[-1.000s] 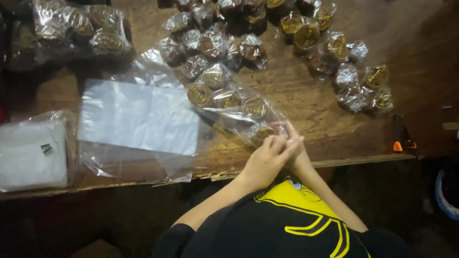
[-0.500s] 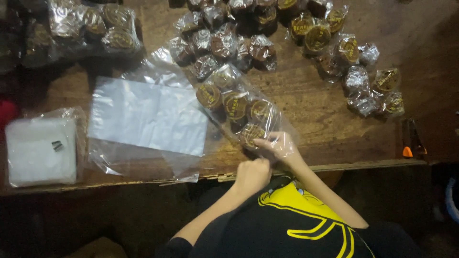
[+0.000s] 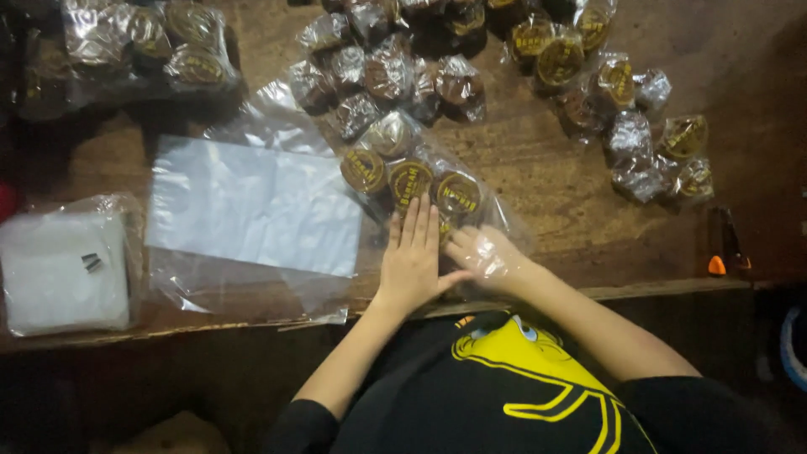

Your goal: Packing individually wrapped bread rolls into larger plastic bags and sealing them with a manual tool.

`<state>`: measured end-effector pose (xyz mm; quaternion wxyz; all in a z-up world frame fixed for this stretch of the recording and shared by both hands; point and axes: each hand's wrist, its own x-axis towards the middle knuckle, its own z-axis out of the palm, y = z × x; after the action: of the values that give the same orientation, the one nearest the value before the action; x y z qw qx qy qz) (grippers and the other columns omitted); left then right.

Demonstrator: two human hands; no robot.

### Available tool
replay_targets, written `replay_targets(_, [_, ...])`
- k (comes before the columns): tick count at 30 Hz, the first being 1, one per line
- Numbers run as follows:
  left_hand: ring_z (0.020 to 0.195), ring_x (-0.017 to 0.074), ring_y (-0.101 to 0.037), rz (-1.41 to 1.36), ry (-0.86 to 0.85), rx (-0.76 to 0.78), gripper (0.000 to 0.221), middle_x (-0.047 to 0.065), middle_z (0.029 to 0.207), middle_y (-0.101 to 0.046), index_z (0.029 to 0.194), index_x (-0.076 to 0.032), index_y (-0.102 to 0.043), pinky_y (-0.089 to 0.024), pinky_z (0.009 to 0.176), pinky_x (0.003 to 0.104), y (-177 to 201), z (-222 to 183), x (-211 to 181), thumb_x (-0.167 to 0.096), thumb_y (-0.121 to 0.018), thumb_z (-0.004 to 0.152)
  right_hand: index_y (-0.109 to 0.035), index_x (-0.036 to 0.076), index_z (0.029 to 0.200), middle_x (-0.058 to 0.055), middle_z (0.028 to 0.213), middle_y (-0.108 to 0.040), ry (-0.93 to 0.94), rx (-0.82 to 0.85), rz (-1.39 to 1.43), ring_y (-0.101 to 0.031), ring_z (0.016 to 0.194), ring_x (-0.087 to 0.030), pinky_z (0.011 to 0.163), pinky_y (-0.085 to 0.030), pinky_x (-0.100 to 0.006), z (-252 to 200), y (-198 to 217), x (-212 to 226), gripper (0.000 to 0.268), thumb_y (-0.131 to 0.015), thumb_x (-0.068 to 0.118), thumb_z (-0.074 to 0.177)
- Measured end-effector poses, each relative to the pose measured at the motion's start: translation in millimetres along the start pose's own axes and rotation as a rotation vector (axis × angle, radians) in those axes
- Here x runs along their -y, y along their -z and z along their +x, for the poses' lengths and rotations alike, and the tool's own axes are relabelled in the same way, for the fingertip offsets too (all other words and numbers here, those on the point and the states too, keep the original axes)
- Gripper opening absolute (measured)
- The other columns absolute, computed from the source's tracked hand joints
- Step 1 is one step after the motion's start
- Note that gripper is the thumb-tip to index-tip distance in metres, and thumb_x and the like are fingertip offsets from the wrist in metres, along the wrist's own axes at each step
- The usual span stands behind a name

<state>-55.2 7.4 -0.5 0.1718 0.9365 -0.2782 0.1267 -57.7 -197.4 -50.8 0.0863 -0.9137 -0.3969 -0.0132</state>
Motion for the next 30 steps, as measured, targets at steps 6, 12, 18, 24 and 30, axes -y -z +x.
replay_targets(6, [0.152,0.0438,-0.030,-0.094,0.040,0.006,0.132,0.033,0.161,-0.034,0.147,0.012,-0.043,-0.017,0.127,0.052,8,1,-3,-0.091,-0.055,0.066,-0.060,0.018,0.094,0.000,0.079,-0.056,-0.084,-0.009,0.030,-0.064,0.077,-0.021,0.063,-0.051,-0.036,39,-14,14,0.057,-0.043,0.071,0.085])
replay_targets(12, [0.153,0.0448,-0.028,-0.094,0.053,0.047,0.143,0.032,0.162,-0.032,0.150,0.012,-0.038,-0.017,0.127,0.054,0,-4,-7,-0.094,-0.058,0.057,-0.064,0.018,0.100,-0.002,0.080,-0.058,-0.198,-0.008,0.055,-0.066,0.075,-0.023,0.061,-0.053,-0.038,26,-21,18,0.041,-0.053,0.054,0.084])
replay_targets(18, [0.154,0.0475,-0.023,-0.143,0.075,0.079,0.144,0.034,0.164,-0.025,0.153,0.013,-0.030,-0.016,0.127,0.055,3,-4,-3,-0.094,-0.059,0.061,-0.067,0.019,0.107,-0.003,0.081,-0.060,-0.329,0.011,0.091,-0.068,0.074,-0.026,0.058,-0.054,-0.040,46,-33,36,0.031,-0.063,0.038,0.083])
replay_targets(24, [0.154,0.0451,-0.024,-0.135,0.041,0.130,0.139,0.032,0.163,-0.028,0.152,0.011,-0.035,-0.017,0.126,0.053,1,-8,0,-0.094,-0.056,0.064,-0.066,0.018,0.090,-0.003,0.082,-0.058,-0.389,-0.051,-0.022,-0.061,0.085,-0.026,0.065,-0.051,-0.037,14,-13,10,0.021,-0.063,0.038,0.087])
replay_targets(30, [0.155,0.0421,-0.023,-0.102,0.042,0.161,0.136,0.029,0.165,-0.027,0.154,0.009,-0.034,-0.016,0.127,0.051,2,-7,3,-0.094,-0.054,0.066,-0.054,0.024,0.076,0.011,0.057,-0.049,-0.478,-0.206,-0.376,-0.060,0.055,-0.011,0.043,-0.045,-0.023,33,-27,-11,0.015,-0.059,0.024,0.090])
